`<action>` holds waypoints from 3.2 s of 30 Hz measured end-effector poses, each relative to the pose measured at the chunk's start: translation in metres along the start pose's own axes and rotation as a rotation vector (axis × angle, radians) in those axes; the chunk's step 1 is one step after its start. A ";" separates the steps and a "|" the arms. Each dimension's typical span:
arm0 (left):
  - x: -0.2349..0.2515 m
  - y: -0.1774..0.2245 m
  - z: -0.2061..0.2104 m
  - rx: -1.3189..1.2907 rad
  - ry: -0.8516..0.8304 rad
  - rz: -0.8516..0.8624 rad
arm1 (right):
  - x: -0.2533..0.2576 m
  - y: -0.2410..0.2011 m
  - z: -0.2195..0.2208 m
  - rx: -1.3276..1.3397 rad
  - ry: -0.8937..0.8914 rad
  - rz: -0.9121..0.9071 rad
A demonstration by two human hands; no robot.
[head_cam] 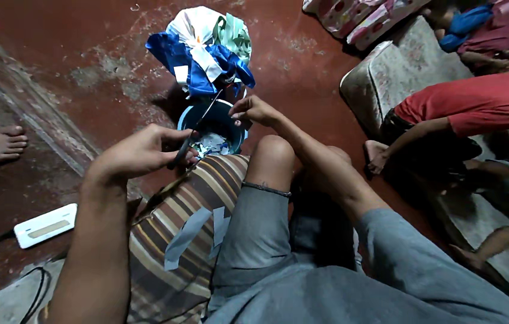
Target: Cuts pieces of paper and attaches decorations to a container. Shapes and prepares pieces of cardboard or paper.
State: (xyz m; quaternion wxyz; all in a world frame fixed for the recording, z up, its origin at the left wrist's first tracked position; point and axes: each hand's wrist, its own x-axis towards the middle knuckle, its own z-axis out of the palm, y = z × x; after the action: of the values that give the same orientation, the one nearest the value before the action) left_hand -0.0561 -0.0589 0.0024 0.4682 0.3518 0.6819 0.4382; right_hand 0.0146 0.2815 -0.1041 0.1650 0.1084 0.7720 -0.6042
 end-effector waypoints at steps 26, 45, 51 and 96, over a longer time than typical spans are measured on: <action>-0.012 -0.001 -0.006 0.179 -0.217 0.045 | -0.090 -0.069 0.050 0.257 -0.067 -0.409; -0.006 0.000 0.002 0.026 -0.324 0.120 | -0.095 -0.072 0.051 0.290 -0.229 -0.415; -0.006 -0.003 -0.003 0.098 -0.341 0.088 | -0.093 -0.073 0.048 0.303 -0.197 -0.410; -0.003 -0.003 0.007 0.101 -0.343 0.154 | -0.095 -0.074 0.050 0.260 -0.253 -0.424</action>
State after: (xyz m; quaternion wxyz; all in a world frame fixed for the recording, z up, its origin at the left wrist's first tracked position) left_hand -0.0492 -0.0610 -0.0011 0.5243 0.4956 0.5843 0.3717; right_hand 0.0814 0.2180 -0.0121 0.1146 -0.1116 0.6668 -0.7278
